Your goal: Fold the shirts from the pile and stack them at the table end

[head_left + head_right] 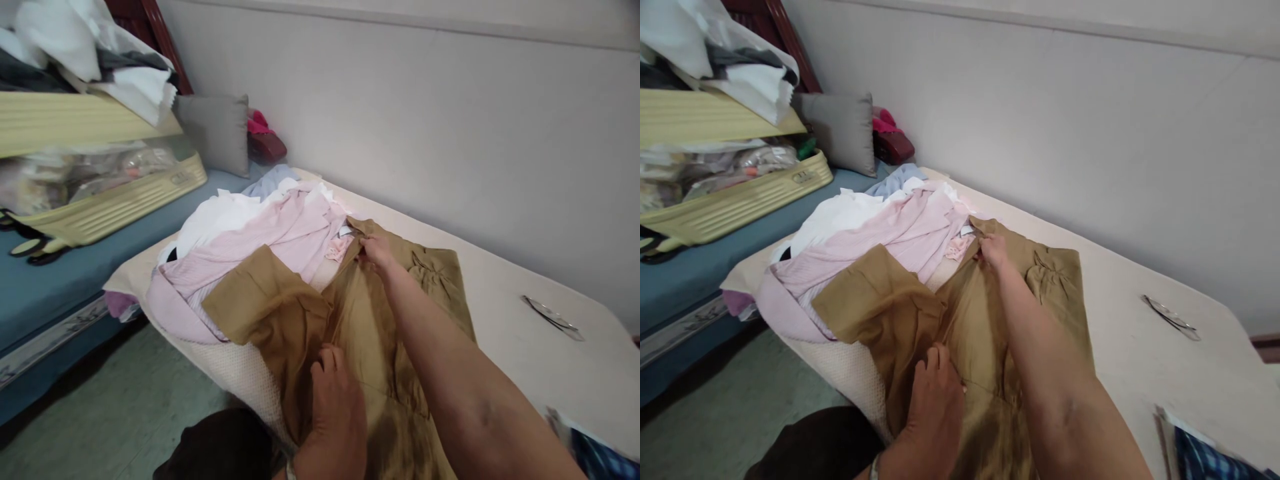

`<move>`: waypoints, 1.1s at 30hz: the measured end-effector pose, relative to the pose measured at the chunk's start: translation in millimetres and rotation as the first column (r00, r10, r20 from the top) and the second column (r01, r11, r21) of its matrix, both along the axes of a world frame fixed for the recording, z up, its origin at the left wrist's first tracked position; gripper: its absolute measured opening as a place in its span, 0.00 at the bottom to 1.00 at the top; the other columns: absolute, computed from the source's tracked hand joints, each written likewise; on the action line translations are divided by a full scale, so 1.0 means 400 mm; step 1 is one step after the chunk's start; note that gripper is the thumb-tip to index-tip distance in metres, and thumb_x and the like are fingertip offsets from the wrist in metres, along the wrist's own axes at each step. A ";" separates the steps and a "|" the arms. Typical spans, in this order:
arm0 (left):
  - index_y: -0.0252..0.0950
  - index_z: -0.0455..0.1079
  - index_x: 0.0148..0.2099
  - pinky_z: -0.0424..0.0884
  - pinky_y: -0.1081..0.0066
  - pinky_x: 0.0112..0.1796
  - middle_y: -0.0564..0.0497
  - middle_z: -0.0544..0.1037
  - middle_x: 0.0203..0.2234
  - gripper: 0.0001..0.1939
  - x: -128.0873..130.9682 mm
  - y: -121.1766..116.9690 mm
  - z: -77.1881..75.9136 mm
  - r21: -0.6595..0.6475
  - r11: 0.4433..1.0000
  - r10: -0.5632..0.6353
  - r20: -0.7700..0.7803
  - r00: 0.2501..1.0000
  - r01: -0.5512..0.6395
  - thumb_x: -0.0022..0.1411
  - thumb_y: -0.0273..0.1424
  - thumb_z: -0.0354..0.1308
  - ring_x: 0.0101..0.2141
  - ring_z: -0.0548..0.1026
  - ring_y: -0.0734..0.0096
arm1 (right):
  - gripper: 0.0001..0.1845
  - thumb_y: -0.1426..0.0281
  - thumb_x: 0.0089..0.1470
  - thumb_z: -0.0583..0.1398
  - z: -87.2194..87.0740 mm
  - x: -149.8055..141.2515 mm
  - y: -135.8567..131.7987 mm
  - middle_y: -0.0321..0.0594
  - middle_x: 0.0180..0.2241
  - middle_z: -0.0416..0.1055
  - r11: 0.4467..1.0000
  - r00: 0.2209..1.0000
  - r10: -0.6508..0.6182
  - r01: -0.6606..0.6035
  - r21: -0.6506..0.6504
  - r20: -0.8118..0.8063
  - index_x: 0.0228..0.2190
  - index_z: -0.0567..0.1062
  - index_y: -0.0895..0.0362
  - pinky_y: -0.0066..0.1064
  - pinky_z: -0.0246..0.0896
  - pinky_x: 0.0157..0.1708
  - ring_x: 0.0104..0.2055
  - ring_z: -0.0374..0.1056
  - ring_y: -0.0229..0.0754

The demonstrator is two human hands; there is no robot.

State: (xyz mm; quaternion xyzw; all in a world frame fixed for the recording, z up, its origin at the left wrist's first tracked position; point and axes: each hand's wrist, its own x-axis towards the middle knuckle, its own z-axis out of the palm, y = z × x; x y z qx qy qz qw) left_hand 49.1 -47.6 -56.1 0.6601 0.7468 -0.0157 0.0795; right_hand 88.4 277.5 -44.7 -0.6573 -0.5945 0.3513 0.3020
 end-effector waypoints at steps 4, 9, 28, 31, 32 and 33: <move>0.33 0.79 0.46 0.74 0.66 0.32 0.41 0.75 0.41 0.13 0.011 -0.004 0.014 -0.054 0.998 0.050 0.112 0.992 -0.045 0.67 0.25 0.53 0.40 0.74 0.59 | 0.07 0.73 0.56 0.56 -0.007 0.047 -0.012 0.37 0.25 0.72 0.998 0.996 -0.058 0.060 0.019 -0.069 0.34 0.74 0.59 0.30 0.72 0.26 0.25 0.69 0.37; 0.32 0.79 0.45 0.73 0.65 0.32 0.40 0.73 0.40 0.12 0.036 -0.014 -0.020 -0.121 0.989 0.090 0.058 0.994 -0.083 0.65 0.26 0.55 0.39 0.73 0.58 | 0.13 0.73 0.57 0.52 -0.020 0.143 -0.049 0.44 0.28 0.73 0.980 0.976 -0.198 0.194 0.054 0.087 0.35 0.76 0.62 0.35 0.71 0.34 0.32 0.72 0.45; 0.34 0.76 0.54 0.74 0.65 0.32 0.38 0.75 0.42 0.20 0.024 -0.036 0.024 -0.014 1.000 -0.021 0.024 1.000 0.021 0.65 0.20 0.49 0.42 0.73 0.55 | 0.11 0.72 0.56 0.55 0.145 -0.302 -0.387 0.41 0.42 0.73 0.630 0.591 0.604 -0.765 0.134 0.535 0.37 0.77 0.52 0.33 0.63 0.44 0.44 0.70 0.44; 0.30 0.79 0.49 0.75 0.62 0.32 0.37 0.75 0.44 0.19 0.019 -0.023 0.020 -0.096 0.995 -0.031 0.052 0.998 0.036 0.64 0.19 0.48 0.44 0.73 0.52 | 0.10 0.71 0.56 0.55 0.219 -0.136 -0.441 0.38 0.39 0.74 0.694 0.760 0.611 -0.649 0.313 0.221 0.35 0.76 0.52 0.32 0.64 0.44 0.43 0.70 0.42; 0.30 0.79 0.49 0.76 0.60 0.33 0.37 0.75 0.45 0.19 0.019 -0.020 0.017 -0.127 0.991 -0.030 0.071 0.997 0.038 0.63 0.19 0.49 0.44 0.73 0.51 | 0.10 0.69 0.56 0.56 0.237 -0.059 -0.465 0.38 0.38 0.75 0.758 0.820 0.566 -0.559 0.337 0.088 0.37 0.77 0.52 0.32 0.65 0.42 0.41 0.70 0.43; 0.31 0.79 0.49 0.76 0.58 0.35 0.38 0.75 0.45 0.19 0.021 -0.019 0.013 -0.132 0.991 -0.019 0.103 0.995 0.032 0.62 0.19 0.50 0.44 0.74 0.50 | 0.12 0.66 0.57 0.57 0.246 0.025 -0.489 0.38 0.39 0.76 0.822 0.868 0.496 -0.462 0.332 -0.019 0.40 0.77 0.51 0.34 0.66 0.41 0.41 0.71 0.44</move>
